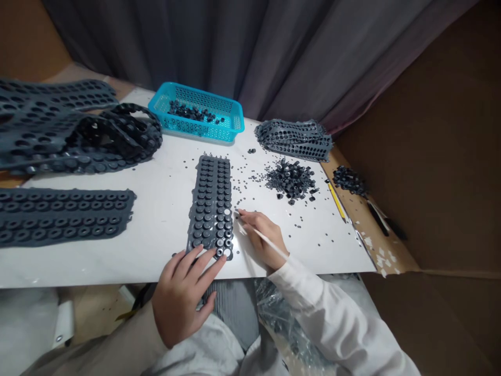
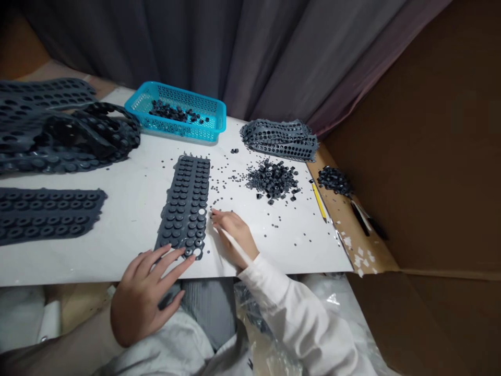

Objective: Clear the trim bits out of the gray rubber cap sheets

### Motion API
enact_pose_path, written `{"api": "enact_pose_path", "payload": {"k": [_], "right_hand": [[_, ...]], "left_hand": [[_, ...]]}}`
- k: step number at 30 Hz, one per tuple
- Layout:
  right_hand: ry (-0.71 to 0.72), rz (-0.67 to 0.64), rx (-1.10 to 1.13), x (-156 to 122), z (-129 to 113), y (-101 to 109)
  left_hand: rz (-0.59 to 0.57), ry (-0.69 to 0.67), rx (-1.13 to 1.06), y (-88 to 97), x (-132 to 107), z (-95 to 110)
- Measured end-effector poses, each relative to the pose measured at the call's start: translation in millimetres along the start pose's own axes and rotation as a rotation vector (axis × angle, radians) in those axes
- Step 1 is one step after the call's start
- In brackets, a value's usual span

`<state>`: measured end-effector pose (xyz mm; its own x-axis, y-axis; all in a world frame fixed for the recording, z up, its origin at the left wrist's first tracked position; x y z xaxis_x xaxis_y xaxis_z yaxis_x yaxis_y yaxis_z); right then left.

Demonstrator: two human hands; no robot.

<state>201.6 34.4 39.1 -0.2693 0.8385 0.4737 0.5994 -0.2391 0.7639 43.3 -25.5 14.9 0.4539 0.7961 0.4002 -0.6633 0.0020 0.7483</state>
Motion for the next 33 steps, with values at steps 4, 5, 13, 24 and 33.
{"api": "enact_pose_path", "payload": {"k": [4, 5, 13, 24, 33], "right_hand": [[-0.17, -0.026, 0.322, 0.1, 7.3, -1.0], [-0.17, -0.043, 0.358, 0.4, 5.8, -2.0], [-0.085, -0.092, 0.391, 2.3, -2.1, -5.9], [-0.032, -0.112, 0.365, 2.3, -5.4, -6.5], [0.013, -0.125, 0.337, 2.2, -8.4, -5.9]], "left_hand": [[0.014, -0.015, -0.006, 2.1, -0.7, 0.2], [0.016, -0.024, -0.013, 3.0, -0.7, 0.9], [0.012, -0.051, -0.026, 4.1, 0.2, 2.2], [0.028, -0.048, -0.032, 3.4, 1.8, 2.1], [0.026, -0.037, -0.047, 2.3, -0.2, 1.1]]}}
Point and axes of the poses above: each hand's wrist, its own x-axis towards the middle knuckle, its own y-axis out of the back of the hand, z = x × y, the point moved 8 cm from there along x, towards the middle knuckle, and after that the axes turned 10 degrees about -x, right-handed, at the moved point
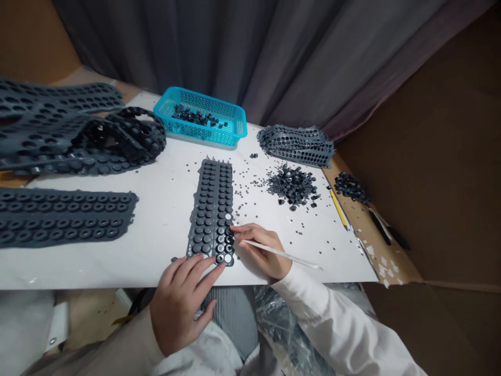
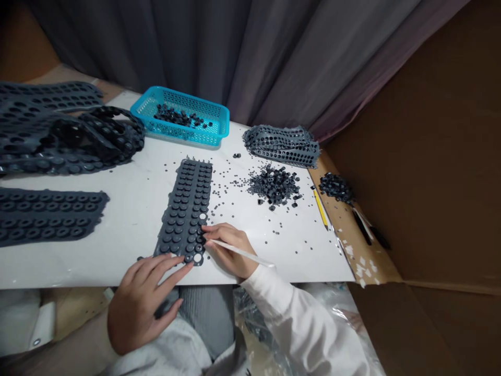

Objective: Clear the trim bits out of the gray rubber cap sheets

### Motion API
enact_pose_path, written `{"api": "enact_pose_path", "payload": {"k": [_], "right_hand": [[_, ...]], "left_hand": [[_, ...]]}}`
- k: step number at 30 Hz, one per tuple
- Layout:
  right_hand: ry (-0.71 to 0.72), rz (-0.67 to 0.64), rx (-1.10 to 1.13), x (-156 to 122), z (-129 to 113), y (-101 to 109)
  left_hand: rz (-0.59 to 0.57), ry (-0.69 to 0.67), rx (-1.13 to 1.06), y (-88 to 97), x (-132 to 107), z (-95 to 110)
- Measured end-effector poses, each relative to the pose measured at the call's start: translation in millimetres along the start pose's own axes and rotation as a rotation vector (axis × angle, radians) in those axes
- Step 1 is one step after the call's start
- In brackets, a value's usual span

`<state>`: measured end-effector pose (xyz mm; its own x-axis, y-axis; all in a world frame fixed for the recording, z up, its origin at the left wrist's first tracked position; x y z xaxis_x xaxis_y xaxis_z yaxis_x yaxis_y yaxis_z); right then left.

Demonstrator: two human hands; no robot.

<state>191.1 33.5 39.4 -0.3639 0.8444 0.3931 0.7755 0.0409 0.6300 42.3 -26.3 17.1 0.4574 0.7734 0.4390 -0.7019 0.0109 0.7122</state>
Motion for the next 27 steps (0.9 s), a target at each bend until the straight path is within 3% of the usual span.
{"api": "enact_pose_path", "payload": {"k": [7, 13, 27], "right_hand": [[0.085, -0.021, -0.069, 0.9, -3.5, -1.6], [0.234, -0.109, -0.321, 3.1, -12.4, -8.4], [0.429, -0.14, -0.653, 0.2, -21.3, -15.4]], "left_hand": [[0.006, 0.004, -0.008, 1.8, 0.9, 0.5], [0.016, -0.005, -0.016, 1.2, 1.4, 0.8], [0.001, -0.012, -0.023, 0.0, -1.7, -0.5]]}}
Point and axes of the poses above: each hand's wrist, its own x-axis towards the middle knuckle, its own y-axis out of the back of the hand, z = x × y, the point moved 8 cm from there along x, towards the middle knuckle, and after that the axes turned 10 degrees about -x, right-handed, at the moved point
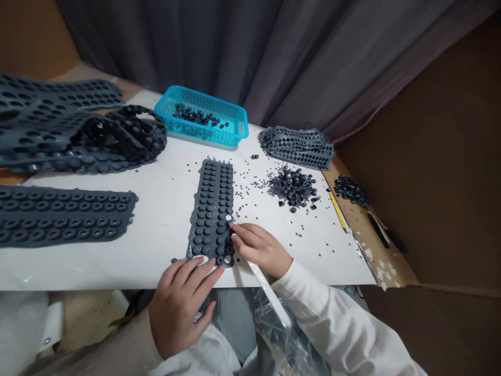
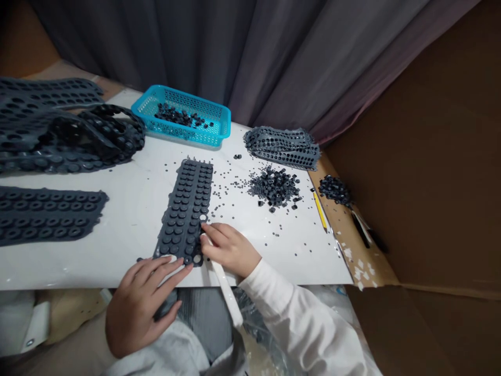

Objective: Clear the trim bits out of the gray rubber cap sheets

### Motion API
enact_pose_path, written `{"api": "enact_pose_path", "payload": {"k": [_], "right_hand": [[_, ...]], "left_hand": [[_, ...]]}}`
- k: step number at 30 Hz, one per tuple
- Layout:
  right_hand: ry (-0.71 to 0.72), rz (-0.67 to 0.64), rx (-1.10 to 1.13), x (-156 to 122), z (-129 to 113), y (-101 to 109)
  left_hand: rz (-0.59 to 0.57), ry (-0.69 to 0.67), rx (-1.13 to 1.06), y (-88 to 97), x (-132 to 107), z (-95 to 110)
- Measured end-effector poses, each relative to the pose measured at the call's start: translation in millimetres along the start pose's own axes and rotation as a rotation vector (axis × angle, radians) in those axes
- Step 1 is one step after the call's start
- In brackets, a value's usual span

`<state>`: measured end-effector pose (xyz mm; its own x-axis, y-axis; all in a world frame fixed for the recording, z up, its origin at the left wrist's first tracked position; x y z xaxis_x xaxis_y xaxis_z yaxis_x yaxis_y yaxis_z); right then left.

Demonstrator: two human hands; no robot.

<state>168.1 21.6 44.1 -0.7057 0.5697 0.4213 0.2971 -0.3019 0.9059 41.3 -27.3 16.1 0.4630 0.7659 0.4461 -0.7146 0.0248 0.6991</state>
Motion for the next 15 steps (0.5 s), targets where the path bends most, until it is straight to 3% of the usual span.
{"api": "enact_pose_path", "payload": {"k": [4, 7, 11, 15], "right_hand": [[-0.251, 0.083, 0.002, -5.9, 26.4, 12.1], [-0.431, 0.166, 0.144, -9.7, 42.1, 21.4], [-0.493, 0.13, 0.496, -4.6, 42.5, 9.9], [-0.485, 0.102, 0.635, -1.0, 39.2, -1.8]], "left_hand": [[0.009, 0.009, -0.013, -0.1, 0.7, -0.8], [0.012, 0.005, -0.013, -1.0, 0.3, -0.8], [0.01, 0.024, -0.009, -1.9, -0.3, -1.5], [0.015, 0.026, -0.006, -0.8, 0.9, -0.6]]}}
Point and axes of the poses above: each hand's wrist, its own x-axis towards the middle knuckle, its own y-axis out of the back of the hand, z = x × y, the point moved 8 cm from there along x, towards the middle knuckle, and after that the axes turned 10 degrees about -x, right-handed, at the moved point
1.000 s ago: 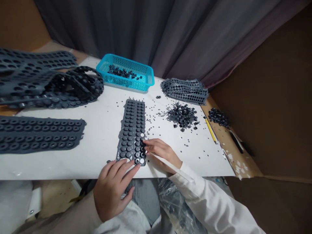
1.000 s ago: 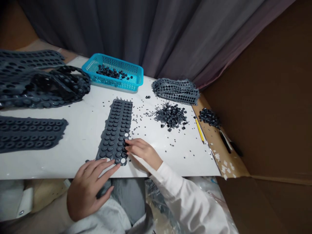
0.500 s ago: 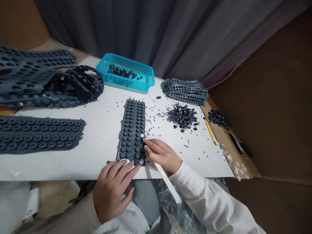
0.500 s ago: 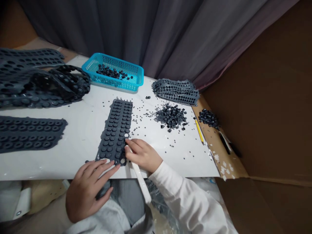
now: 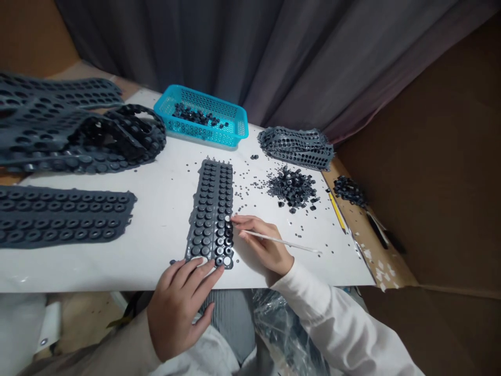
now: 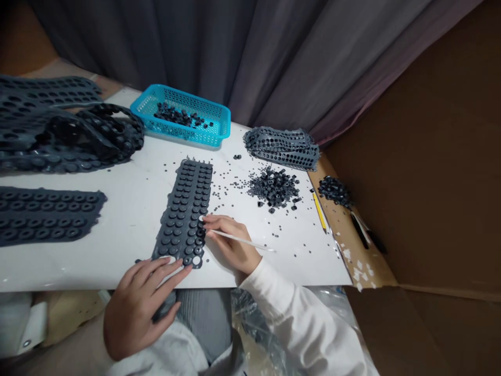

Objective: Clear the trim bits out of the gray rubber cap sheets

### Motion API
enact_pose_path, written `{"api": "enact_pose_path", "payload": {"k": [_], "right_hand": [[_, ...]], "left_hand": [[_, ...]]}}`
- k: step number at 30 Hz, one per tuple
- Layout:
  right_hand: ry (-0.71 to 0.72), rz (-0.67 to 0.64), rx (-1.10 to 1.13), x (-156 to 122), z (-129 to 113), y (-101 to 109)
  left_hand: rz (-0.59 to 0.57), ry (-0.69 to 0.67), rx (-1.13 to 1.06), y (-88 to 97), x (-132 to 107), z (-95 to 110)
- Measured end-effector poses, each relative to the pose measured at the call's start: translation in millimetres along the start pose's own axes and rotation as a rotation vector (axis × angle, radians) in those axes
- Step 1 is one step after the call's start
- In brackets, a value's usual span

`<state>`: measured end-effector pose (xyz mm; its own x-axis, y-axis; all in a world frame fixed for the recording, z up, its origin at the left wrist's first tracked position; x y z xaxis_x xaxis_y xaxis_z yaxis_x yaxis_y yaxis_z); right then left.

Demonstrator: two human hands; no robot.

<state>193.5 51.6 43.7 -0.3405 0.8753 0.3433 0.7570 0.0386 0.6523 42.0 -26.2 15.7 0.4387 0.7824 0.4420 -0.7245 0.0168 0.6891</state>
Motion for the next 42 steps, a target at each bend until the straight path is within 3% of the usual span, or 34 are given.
{"api": "enact_pose_path", "payload": {"k": [6, 10, 13, 17, 22, 31, 37, 42], "right_hand": [[0.078, -0.042, -0.077, 1.0, -2.3, -5.8], [0.161, -0.086, -0.315, 5.5, -3.5, -5.6], [0.131, -0.04, -0.426, 11.9, 1.5, 4.7], [0.03, 0.003, -0.222, 17.5, 5.3, 15.1], [-0.055, -0.145, 0.113, 16.2, 6.5, 1.6], [-0.008, -0.181, 0.126, 10.4, 10.2, -5.3], [0.082, -0.176, 0.069, 9.3, 5.5, -4.6], [0.331, -0.177, -0.217, 4.1, 0.4, -11.3]], "left_hand": [[-0.002, -0.024, 0.011, 1.6, 0.9, 1.3], [0.0, -0.008, -0.008, 1.7, 0.3, 0.3], [0.0, -0.001, -0.012, 1.2, 0.7, -0.2], [-0.01, -0.012, -0.017, -0.7, 1.3, 0.5], [-0.005, 0.011, -0.03, -1.4, -0.1, -1.7], [-0.019, 0.041, -0.034, -2.3, -2.7, -3.9], [-0.01, 0.059, -0.04, -3.1, -1.9, -4.9], [-0.007, 0.038, -0.032, -2.6, -3.4, -3.8]]}}
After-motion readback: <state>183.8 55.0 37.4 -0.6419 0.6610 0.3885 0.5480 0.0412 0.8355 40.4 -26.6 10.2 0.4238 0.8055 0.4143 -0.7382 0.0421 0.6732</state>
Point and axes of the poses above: each hand's wrist, its own x-axis towards the middle knuckle, its own y-axis out of the back of the hand, z = x × y, the point moved 8 cm from there along x, towards the middle knuckle, and after that the axes turned 10 degrees about -x, right-handed, at the moved point
